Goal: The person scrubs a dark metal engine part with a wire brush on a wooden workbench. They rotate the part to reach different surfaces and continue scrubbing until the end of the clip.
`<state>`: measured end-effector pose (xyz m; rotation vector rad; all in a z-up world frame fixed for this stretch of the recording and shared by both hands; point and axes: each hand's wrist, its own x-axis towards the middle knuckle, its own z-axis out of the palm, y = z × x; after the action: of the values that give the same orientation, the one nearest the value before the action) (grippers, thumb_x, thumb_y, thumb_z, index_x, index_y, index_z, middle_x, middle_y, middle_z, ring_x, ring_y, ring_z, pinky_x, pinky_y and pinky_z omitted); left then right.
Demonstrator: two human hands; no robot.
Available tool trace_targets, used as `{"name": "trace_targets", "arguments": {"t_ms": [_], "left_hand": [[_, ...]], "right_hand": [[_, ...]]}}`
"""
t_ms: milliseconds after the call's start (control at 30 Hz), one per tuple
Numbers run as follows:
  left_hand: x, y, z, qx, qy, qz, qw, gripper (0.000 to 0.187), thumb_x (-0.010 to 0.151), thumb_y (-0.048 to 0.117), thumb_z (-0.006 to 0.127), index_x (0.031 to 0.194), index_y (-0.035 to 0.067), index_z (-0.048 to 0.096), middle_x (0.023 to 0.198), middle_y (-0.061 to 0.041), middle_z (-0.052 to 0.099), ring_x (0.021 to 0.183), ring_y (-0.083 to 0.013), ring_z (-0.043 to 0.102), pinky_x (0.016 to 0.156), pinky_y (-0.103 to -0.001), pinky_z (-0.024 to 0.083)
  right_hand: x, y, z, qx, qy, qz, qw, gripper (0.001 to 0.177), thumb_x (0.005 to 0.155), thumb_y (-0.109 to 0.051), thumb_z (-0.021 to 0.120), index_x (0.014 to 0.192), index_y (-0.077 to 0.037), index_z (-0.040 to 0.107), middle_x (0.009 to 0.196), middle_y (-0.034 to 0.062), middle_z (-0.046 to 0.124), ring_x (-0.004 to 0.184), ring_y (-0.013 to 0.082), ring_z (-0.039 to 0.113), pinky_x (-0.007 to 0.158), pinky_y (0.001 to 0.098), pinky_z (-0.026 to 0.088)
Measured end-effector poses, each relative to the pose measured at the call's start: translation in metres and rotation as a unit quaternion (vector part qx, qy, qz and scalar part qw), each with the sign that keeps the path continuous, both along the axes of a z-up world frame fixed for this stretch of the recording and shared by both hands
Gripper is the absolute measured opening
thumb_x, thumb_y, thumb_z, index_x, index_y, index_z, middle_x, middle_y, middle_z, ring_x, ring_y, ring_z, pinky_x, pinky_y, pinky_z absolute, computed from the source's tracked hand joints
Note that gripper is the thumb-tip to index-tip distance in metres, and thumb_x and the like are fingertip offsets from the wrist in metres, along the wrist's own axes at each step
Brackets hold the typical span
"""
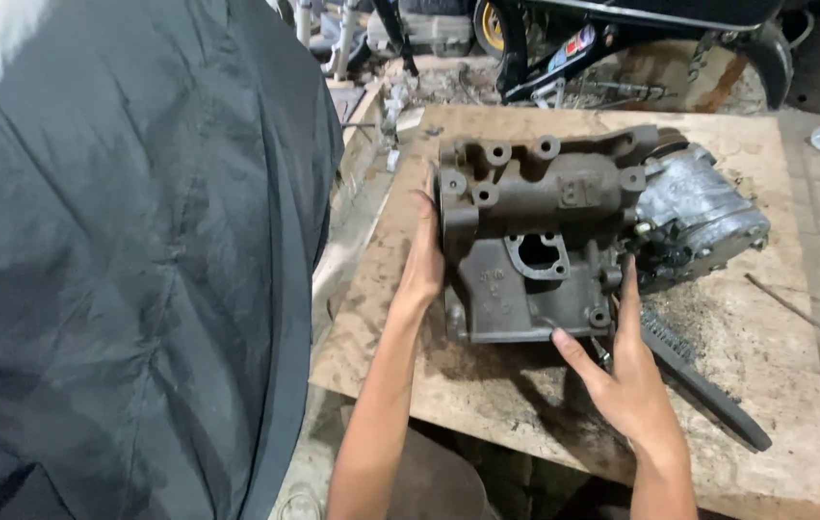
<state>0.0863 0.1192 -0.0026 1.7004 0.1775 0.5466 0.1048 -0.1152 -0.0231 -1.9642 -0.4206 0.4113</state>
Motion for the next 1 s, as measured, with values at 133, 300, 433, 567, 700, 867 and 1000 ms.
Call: {"name": "trace_targets", "arguments": {"t_ms": [133, 300, 433, 567, 700, 867, 1000], "left_hand": [[0.033, 0.034, -0.031, -0.001, 0.041, -0.003, 0.999, 0.108, 0.076, 0.084, 0.003, 0.157, 0.014, -0.016, 0.167, -0.011, -0.018, 0.157, -0.0299, -0.009, 0.121, -0.060, -0.005], [0.058, 0.040, -0.020, -0.110, 0.063, -0.004, 0.992, 0.122, 0.065, 0.088, 0.006, 0.160, 0.012, -0.002, 0.169, -0.012, -0.010, 0.157, -0.0293, -0.006, 0.121, -0.057, -0.006], [0.018, 0.013, -0.016, -0.111, 0.002, -0.039, 0.993, 0.116, 0.071, 0.089, 0.009, 0.161, 0.015, 0.004, 0.171, -0.010, -0.005, 0.158, -0.0315, -0.004, 0.122, -0.059, 0.000], [0.002, 0.010, -0.039, -0.087, -0.097, -0.094, 0.987, 0.100, 0.088, 0.078, 0.010, 0.161, 0.009, 0.006, 0.170, -0.012, 0.003, 0.158, -0.0307, 0.004, 0.128, -0.046, 0.003], [0.041, 0.039, -0.067, -0.137, -0.055, -0.043, 0.988, 0.096, 0.089, 0.075, 0.016, 0.160, 0.010, 0.020, 0.167, -0.012, 0.019, 0.155, -0.0275, 0.017, 0.126, -0.044, 0.014], [0.065, 0.048, -0.048, -0.167, 0.015, 0.019, 0.986, 0.122, 0.069, 0.088, 0.012, 0.161, 0.008, 0.004, 0.170, -0.013, 0.001, 0.157, -0.0292, 0.005, 0.125, -0.050, 0.004], [0.015, 0.014, -0.029, -0.163, 0.101, 0.017, 0.981, 0.121, 0.063, 0.088, 0.005, 0.160, 0.017, 0.010, 0.168, -0.013, 0.006, 0.155, -0.0340, 0.009, 0.120, -0.065, 0.004]], "right_hand": [[0.001, 0.002, 0.001, -0.027, 0.014, -0.009, 0.999, 0.111, 0.081, -0.048, 0.059, 0.159, -0.036, -0.018, 0.171, 0.0105, 0.002, 0.151, 0.0383, 0.022, 0.121, 0.0576, 0.018], [-0.001, 0.002, 0.003, -0.018, 0.003, 0.001, 1.000, 0.109, 0.082, -0.044, 0.059, 0.159, -0.033, -0.017, 0.172, 0.0079, -0.004, 0.154, 0.0344, 0.012, 0.120, 0.0563, 0.015], [0.000, 0.002, 0.010, -0.020, 0.058, -0.016, 0.998, 0.110, 0.080, -0.043, 0.060, 0.160, -0.037, -0.016, 0.172, 0.0030, 0.002, 0.155, 0.0293, 0.017, 0.122, 0.0546, 0.018], [0.002, 0.002, 0.003, -0.048, 0.052, -0.019, 0.997, 0.112, 0.079, -0.048, 0.059, 0.159, -0.038, -0.019, 0.172, 0.0072, 0.002, 0.144, 0.0376, 0.038, 0.115, 0.0544, 0.034], [0.001, -0.001, -0.004, -0.032, 0.003, -0.001, 0.999, 0.112, 0.080, -0.054, 0.057, 0.158, -0.036, -0.021, 0.173, 0.0088, -0.003, 0.145, 0.0402, 0.033, 0.117, 0.0604, 0.028], [0.002, -0.003, 0.000, -0.033, 0.009, 0.002, 0.999, 0.113, 0.078, -0.056, 0.057, 0.159, -0.036, -0.020, 0.173, 0.0031, -0.006, 0.151, 0.0348, 0.025, 0.120, 0.0589, 0.023], [0.008, -0.003, -0.005, -0.050, 0.023, 0.003, 0.998, 0.114, 0.076, -0.057, 0.057, 0.158, -0.039, -0.021, 0.173, 0.0012, -0.003, 0.148, 0.0356, 0.031, 0.119, 0.0605, 0.024]]}}
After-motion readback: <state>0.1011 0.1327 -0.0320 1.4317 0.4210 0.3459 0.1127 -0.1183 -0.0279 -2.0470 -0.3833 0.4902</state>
